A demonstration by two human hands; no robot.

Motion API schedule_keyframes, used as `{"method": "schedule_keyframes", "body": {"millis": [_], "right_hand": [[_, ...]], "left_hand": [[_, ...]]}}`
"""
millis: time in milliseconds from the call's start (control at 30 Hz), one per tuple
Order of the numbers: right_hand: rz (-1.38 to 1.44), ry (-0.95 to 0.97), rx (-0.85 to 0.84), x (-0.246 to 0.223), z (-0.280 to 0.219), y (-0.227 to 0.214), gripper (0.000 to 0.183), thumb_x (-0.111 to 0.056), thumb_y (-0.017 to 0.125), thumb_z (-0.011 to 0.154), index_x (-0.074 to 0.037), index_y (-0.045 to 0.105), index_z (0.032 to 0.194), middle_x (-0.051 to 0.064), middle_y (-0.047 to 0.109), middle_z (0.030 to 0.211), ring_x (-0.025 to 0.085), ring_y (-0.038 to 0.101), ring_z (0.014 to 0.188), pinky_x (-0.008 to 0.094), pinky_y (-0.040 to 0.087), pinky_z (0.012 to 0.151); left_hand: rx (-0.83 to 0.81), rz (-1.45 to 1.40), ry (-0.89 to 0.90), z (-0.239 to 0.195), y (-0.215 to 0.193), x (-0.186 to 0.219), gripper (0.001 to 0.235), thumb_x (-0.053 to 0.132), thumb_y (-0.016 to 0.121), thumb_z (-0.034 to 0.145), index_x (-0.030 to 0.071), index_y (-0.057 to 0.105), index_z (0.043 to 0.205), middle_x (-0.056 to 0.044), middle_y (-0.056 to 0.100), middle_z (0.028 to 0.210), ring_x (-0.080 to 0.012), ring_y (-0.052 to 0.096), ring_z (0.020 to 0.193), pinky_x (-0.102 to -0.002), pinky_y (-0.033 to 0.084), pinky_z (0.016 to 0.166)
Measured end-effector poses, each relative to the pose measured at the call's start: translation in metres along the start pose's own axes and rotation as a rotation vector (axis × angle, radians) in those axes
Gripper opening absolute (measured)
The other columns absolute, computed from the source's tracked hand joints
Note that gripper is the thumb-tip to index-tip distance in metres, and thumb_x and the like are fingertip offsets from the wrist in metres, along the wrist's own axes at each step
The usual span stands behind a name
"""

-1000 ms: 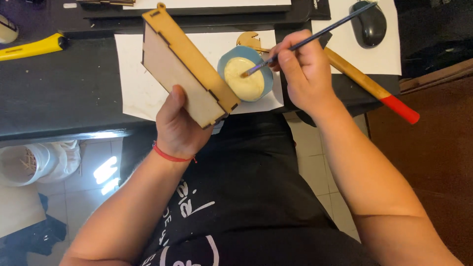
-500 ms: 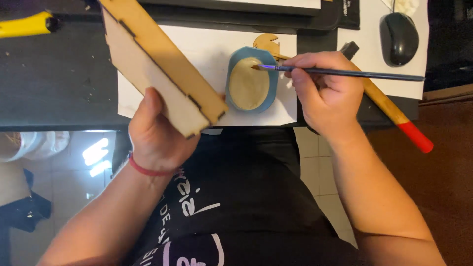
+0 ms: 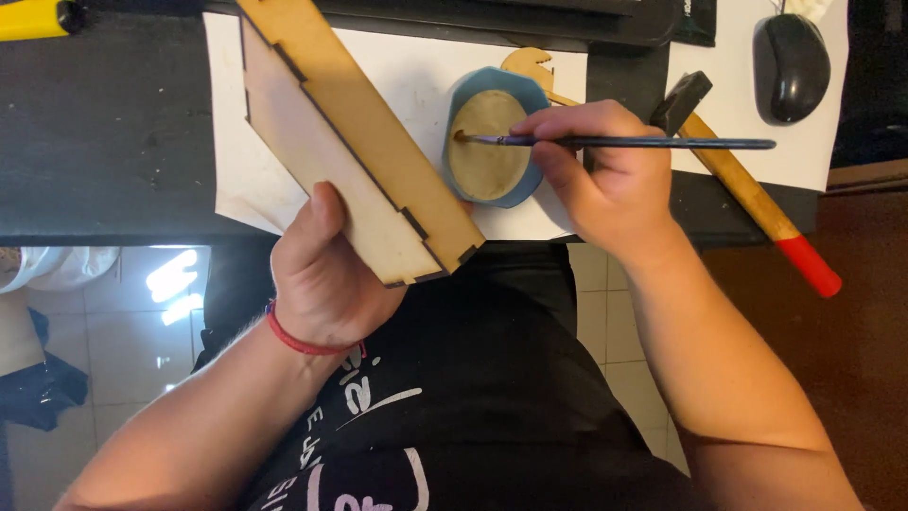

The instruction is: Applying glue or paint to the edges of laser-cut wooden pieces using a paintbrush for assembly or finishing.

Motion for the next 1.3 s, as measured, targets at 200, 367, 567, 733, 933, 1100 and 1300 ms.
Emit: {"method": "schedule_keyframes", "body": {"millis": [200,367,567,733,933,1100,1300], "right_hand": [[-0.020,-0.014,-0.092,-0.004,0.003,0.001,0.016,-0.012,0.059,0.105,0.003,0.062,0.108,0.019,0.070,0.105,0.031,0.068,0.100,0.040,0.055,0.089],[-0.063,-0.030,-0.148,-0.007,0.003,-0.002,0.011,-0.012,0.058,0.105,-0.002,0.061,0.104,0.012,0.072,0.104,0.028,0.068,0.101,0.042,0.045,0.099],[0.154,0.136,0.000,0.017,-0.004,-0.020,0.006,-0.005,0.055,0.104,-0.001,0.053,0.106,0.019,0.068,0.101,0.027,0.069,0.096,0.036,0.056,0.089],[0.689,0.363,0.373,0.041,-0.013,-0.042,0.011,-0.017,0.068,0.098,-0.013,0.058,0.099,0.011,0.068,0.088,0.019,0.066,0.076,0.025,0.052,0.067],[0.993,0.361,0.478,-0.004,-0.017,-0.053,0.009,-0.014,0.070,0.097,-0.008,0.064,0.097,0.015,0.070,0.090,0.025,0.069,0.074,0.031,0.056,0.063],[0.497,-0.066,0.470,-0.093,-0.016,-0.053,0.022,-0.022,0.065,0.101,-0.008,0.049,0.108,0.026,0.064,0.096,0.029,0.068,0.077,0.034,0.063,0.071],[0.325,-0.265,0.477,-0.132,-0.011,-0.037,0.020,-0.019,0.067,0.097,-0.006,0.053,0.102,0.016,0.060,0.083,0.035,0.072,0.086,0.039,0.064,0.072]], "left_hand": [[-0.012,-0.011,-0.014,0.000,-0.001,0.000,0.060,0.026,0.073,0.098,0.012,0.048,0.150,-0.008,0.058,0.144,-0.0340,0.053,0.136,-0.071,0.041,0.116],[-0.007,0.002,-0.017,0.000,-0.002,-0.001,0.061,0.027,0.074,0.097,0.012,0.047,0.150,-0.008,0.058,0.144,-0.0347,0.053,0.136,-0.071,0.042,0.115],[0.022,0.041,-0.022,-0.001,-0.005,0.001,0.064,0.025,0.077,0.094,0.009,0.047,0.148,-0.010,0.058,0.142,-0.0330,0.054,0.133,-0.062,0.044,0.116],[0.059,0.154,-0.004,-0.005,-0.006,0.005,0.073,0.020,0.080,0.088,0.005,0.041,0.148,-0.013,0.058,0.138,-0.0325,0.055,0.129,-0.058,0.048,0.110],[0.118,0.143,-0.120,-0.013,-0.008,-0.007,0.063,0.027,0.082,0.083,0.000,0.056,0.132,-0.017,0.068,0.121,-0.0305,0.068,0.107,-0.050,0.057,0.092],[-0.027,0.073,-0.232,-0.020,0.007,-0.016,0.063,0.032,0.077,0.087,-0.003,0.053,0.134,-0.017,0.067,0.122,-0.0292,0.068,0.108,-0.045,0.059,0.092],[-0.147,-0.030,-0.315,-0.039,0.027,-0.020,0.062,0.032,0.078,0.087,-0.002,0.054,0.134,-0.018,0.065,0.126,-0.0288,0.067,0.112,-0.043,0.055,0.099]]}}
Point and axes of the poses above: each hand's wrist, its own z-axis towards the middle knuckle, its own y-axis out of the palm, x = y × z, the point moved 7 cm from there along z, towards the middle knuckle
